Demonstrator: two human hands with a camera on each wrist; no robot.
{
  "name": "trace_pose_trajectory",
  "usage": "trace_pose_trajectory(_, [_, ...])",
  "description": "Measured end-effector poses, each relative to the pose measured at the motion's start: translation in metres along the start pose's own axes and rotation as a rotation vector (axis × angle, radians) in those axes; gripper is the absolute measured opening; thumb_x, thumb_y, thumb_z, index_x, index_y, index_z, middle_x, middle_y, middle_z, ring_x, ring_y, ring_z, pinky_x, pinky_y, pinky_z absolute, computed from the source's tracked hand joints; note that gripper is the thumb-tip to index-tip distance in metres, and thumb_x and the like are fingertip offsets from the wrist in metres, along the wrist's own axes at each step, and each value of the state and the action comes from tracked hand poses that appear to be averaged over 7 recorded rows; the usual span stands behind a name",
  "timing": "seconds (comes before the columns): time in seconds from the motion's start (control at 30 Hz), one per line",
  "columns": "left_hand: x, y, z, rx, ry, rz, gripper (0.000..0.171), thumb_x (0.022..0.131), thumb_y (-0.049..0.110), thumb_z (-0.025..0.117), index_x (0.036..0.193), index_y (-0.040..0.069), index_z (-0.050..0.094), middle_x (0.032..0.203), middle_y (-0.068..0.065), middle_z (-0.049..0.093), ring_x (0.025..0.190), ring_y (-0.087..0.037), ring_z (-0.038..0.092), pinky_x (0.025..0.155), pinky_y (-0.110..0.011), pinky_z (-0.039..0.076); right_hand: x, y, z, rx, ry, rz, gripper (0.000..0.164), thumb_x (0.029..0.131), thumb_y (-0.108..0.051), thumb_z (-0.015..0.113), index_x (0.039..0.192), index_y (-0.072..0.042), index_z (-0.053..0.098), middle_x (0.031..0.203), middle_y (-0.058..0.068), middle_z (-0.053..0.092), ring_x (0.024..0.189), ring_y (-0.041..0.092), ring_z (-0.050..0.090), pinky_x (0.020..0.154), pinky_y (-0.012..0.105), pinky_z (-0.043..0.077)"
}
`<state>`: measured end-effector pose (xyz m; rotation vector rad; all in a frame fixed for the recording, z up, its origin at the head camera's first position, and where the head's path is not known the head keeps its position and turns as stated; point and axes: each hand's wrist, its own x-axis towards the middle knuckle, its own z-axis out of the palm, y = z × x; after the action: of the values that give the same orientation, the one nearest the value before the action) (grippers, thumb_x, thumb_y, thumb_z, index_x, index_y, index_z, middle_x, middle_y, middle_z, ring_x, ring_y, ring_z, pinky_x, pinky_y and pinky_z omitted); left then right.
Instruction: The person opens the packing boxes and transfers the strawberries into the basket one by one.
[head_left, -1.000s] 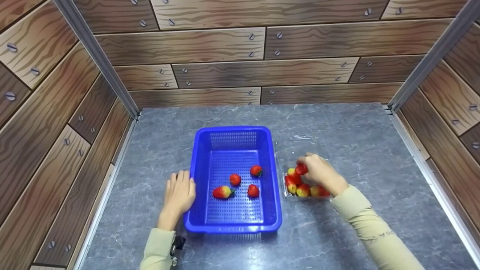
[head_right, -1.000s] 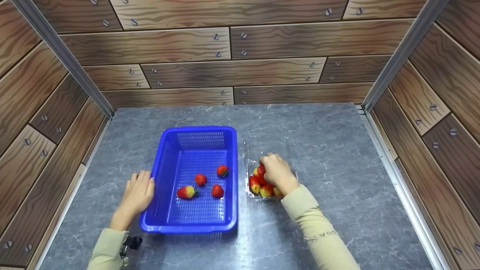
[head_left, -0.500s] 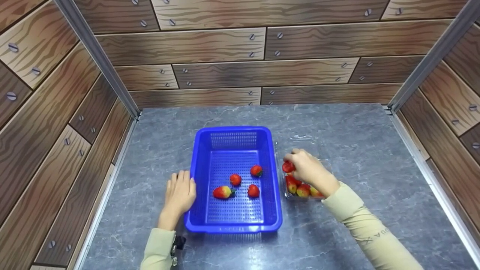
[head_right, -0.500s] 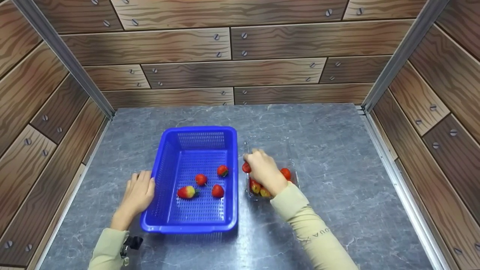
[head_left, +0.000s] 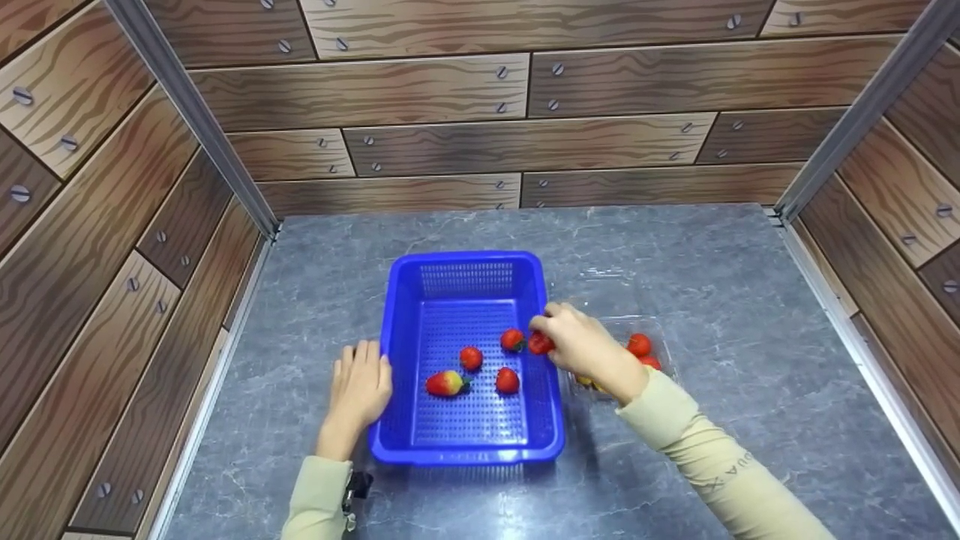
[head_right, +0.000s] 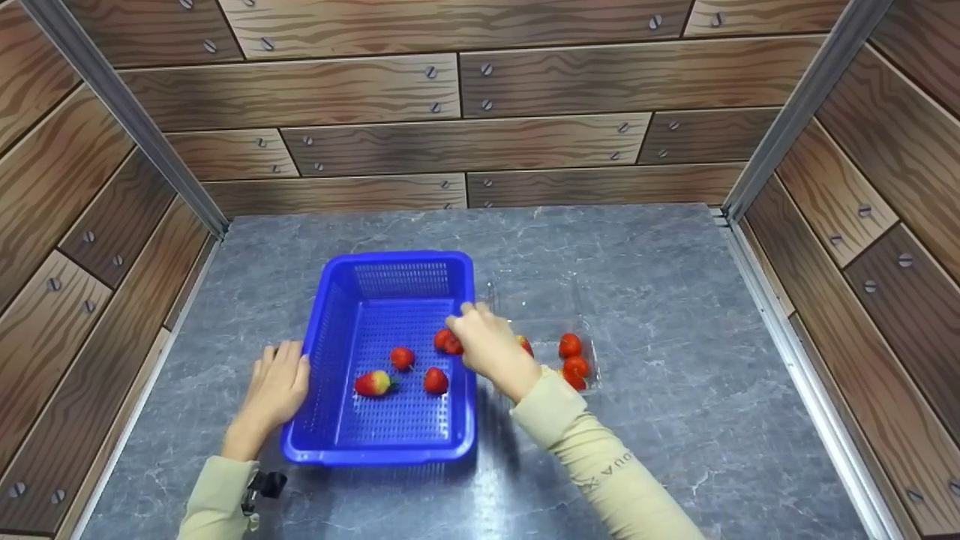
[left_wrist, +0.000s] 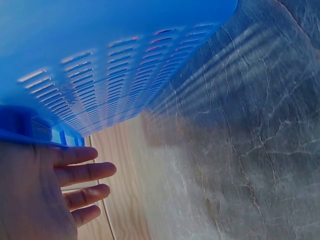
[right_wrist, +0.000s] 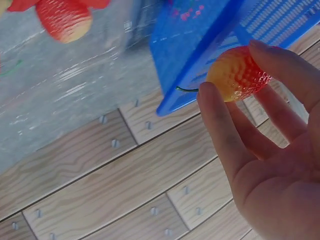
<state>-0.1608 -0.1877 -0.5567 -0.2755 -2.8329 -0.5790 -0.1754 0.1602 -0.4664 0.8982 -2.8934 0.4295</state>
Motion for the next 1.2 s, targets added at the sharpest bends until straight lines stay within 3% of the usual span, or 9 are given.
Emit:
trace_pose_trajectory(0.3, [0.000, -0.001, 0.000, -0.007, -0.020, -0.012, 0.030, 0.101, 0.019, 0.041, 0.114, -0.003, 0.057, 0.108, -0.020, 0.054, 0.105, -0.041, 0.046, 0.088, -0.053, 0.037, 0.008, -0.029, 0.018, 0.023, -0.044, -0.085, 0.033, 0.066, 0.008, 0.070, 0.095, -0.009, 0.070, 0.087, 0.007, 0.058, 0.079, 0.027, 0.056, 0.063, 0.041, 0.052])
trace_pose_trajectory(0.7, [0.000, -0.001, 0.001, -0.014, -0.009, -0.006, 0.030, 0.101, 0.019, 0.040, 0.113, -0.003, 0.057, 0.105, -0.019, 0.054, 0.103, -0.041, 0.046, 0.086, -0.054, 0.038, 0.012, -0.064, 0.044, -0.024, -0.137, -0.185, 0.031, 0.067, 0.007, 0.076, 0.093, -0.009, 0.072, 0.087, 0.008, 0.060, 0.078, 0.024, 0.059, 0.065, 0.034, 0.055])
trace_pose_trajectory(0.97, [-0.001, -0.001, -0.001, -0.022, -0.008, -0.007, 0.029, 0.101, 0.019, 0.040, 0.113, -0.002, 0.057, 0.106, -0.019, 0.054, 0.103, -0.040, 0.045, 0.087, -0.053, 0.037, 0.009, -0.074, 0.068, -0.070, -0.164, -0.273, 0.026, 0.066, 0.003, 0.078, 0.085, -0.011, 0.067, 0.086, 0.008, 0.061, 0.076, 0.024, 0.061, 0.068, 0.035, 0.055])
trace_pose_trajectory(1.2, [-0.001, 0.000, -0.001, -0.026, -0.016, -0.006, 0.030, 0.102, 0.019, 0.040, 0.114, -0.003, 0.057, 0.107, -0.020, 0.054, 0.104, -0.041, 0.045, 0.088, -0.053, 0.037, 0.005, -0.077, 0.081, -0.077, -0.204, -0.313, 0.025, 0.069, 0.002, 0.078, 0.088, -0.011, 0.069, 0.087, 0.007, 0.062, 0.076, 0.021, 0.060, 0.067, 0.031, 0.054])
